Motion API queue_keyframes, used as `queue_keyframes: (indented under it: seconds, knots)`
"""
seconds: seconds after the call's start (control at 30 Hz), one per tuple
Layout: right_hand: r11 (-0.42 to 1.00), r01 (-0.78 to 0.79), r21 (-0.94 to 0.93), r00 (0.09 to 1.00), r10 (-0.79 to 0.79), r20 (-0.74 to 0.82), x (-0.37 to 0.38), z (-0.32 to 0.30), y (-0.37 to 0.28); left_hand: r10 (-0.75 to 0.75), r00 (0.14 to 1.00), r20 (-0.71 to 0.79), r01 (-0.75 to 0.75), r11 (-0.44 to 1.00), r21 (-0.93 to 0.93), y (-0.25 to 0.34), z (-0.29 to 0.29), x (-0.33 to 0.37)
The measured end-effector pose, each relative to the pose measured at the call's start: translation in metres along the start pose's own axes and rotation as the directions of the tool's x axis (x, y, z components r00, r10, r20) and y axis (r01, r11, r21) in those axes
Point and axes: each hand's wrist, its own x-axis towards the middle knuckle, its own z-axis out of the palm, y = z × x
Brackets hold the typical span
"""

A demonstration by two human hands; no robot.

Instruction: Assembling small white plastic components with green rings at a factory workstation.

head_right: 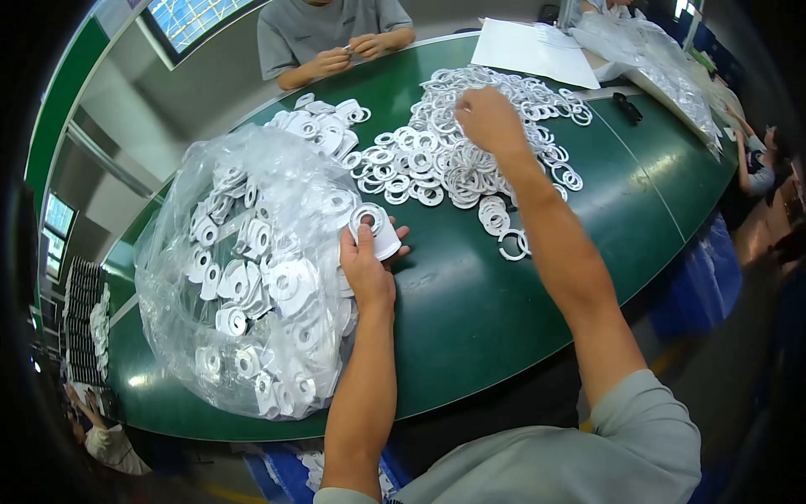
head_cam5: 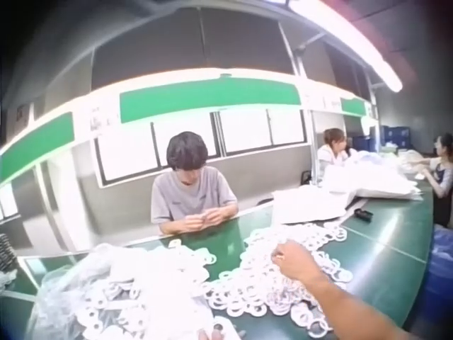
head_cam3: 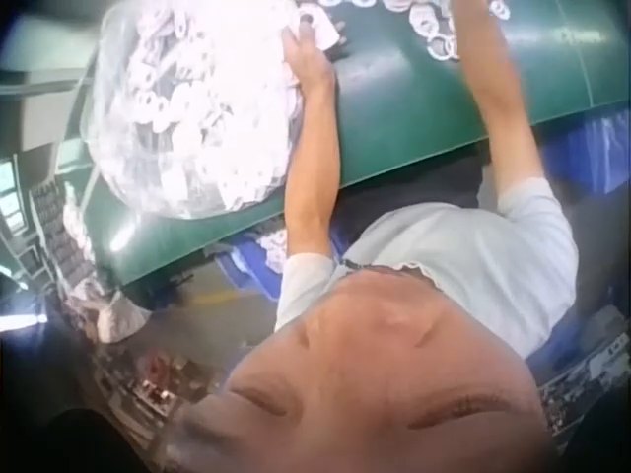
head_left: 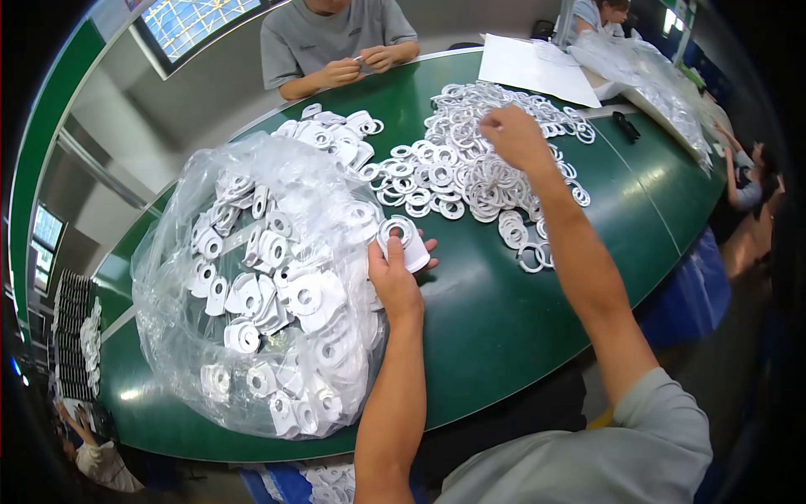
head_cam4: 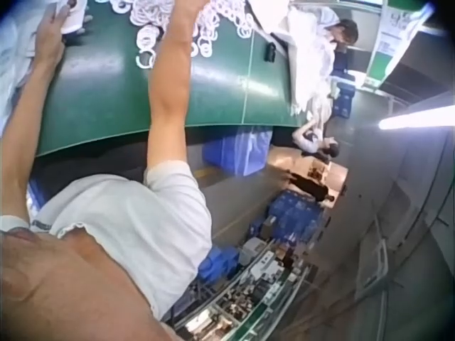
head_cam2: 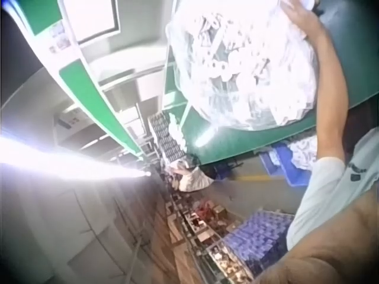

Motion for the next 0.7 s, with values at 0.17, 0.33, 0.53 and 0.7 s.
queue_keyframes:
  seconds: [0.17,0.33,0.53,0.7]
  knots:
    - [0.974,0.088,-0.208,0.996,-0.082,0.035,-0.062,0.0,0.023,-0.012,0.999,0.042,0.01,0.999,0.04,-0.001,0.004,0.005]
    - [1.0,0.023,0.005,0.985,-0.022,-0.169,-0.046,-0.006,0.023,-0.006,0.999,0.035,0.004,0.998,0.06,-0.003,0.0,0.003]
    - [0.983,-0.045,-0.178,0.999,0.042,-0.022,-0.021,-0.014,0.026,-0.012,0.998,0.054,0.007,0.995,0.098,-0.002,0.004,0.002]
    - [0.856,0.157,-0.493,0.978,-0.066,0.198,0.005,-0.035,0.01,0.001,0.999,0.052,-0.005,0.997,0.081,-0.003,0.001,0.004]
